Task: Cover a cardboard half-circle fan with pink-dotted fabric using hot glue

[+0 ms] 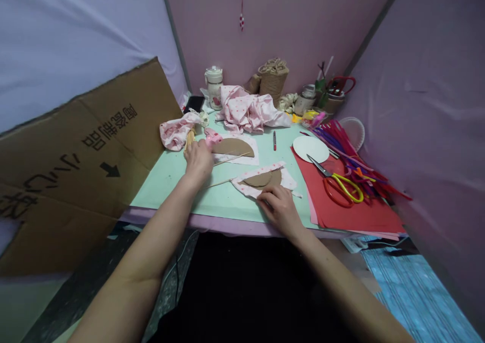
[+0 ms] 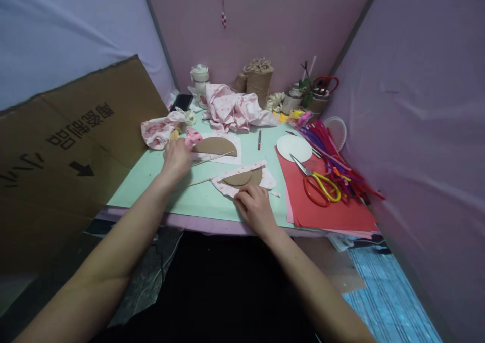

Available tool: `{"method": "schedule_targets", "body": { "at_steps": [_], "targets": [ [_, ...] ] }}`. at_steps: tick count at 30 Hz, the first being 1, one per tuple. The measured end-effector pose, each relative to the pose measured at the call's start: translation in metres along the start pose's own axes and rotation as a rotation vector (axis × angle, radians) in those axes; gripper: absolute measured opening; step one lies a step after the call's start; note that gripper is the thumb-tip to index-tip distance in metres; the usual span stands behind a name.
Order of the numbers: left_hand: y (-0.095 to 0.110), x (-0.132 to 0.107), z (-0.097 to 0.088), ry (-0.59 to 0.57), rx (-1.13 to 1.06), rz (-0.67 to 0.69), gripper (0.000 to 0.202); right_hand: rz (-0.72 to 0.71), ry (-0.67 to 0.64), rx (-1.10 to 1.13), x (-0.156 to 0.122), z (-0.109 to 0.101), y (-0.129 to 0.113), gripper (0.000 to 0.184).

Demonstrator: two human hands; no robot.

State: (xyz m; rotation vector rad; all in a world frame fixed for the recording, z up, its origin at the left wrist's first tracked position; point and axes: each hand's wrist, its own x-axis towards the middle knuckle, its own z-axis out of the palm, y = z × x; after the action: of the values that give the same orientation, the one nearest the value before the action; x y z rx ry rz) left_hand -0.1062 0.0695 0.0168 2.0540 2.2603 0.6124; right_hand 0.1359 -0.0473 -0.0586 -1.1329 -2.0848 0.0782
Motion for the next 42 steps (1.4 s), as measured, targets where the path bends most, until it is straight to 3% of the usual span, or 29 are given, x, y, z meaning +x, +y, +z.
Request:
{"method": "schedule_targets", "body": {
  "at_steps": [2, 4, 7, 10, 16, 26, 42],
  "targets": [
    [-0.002, -0.008, -0.016, 0.09, -0.131, 0.046, 0.034, -0.013, 0.019, -0.01, -0.001, 0.001, 0.0, 0.009],
    [-0.005, -0.021, -0.033, 0.078, -0.293, 0.085, 0.031, -0.036, 0.036, -0.028, -0.002, 0.002, -0.001, 0.01],
    [-0.013, -0.049, -0.049, -0.154, -0.62, 0.023, 0.045, -0.064, 0.066, -0.074, -0.003, 0.003, -0.003, 0.012],
    [-0.022, -0.077, -0.046, -0.459, -0.828, -0.032, 0.06, -0.065, 0.087, -0.116, -0.004, 0.004, -0.005, 0.014],
    [-0.029, -0.102, -0.026, -0.707, -0.838, -0.112, 0.061, -0.061, 0.086, -0.142, -0.004, 0.006, -0.005, 0.015],
    [-0.018, -0.101, -0.018, -0.795, -0.701, -0.071, 0.057, -0.069, 0.085, -0.208, -0.008, 0.005, -0.005, 0.016],
    [-0.012, -0.098, -0.022, -0.815, -0.665, 0.031, 0.053, -0.085, 0.089, -0.213, -0.009, 0.007, -0.003, 0.016]
  ]
}}
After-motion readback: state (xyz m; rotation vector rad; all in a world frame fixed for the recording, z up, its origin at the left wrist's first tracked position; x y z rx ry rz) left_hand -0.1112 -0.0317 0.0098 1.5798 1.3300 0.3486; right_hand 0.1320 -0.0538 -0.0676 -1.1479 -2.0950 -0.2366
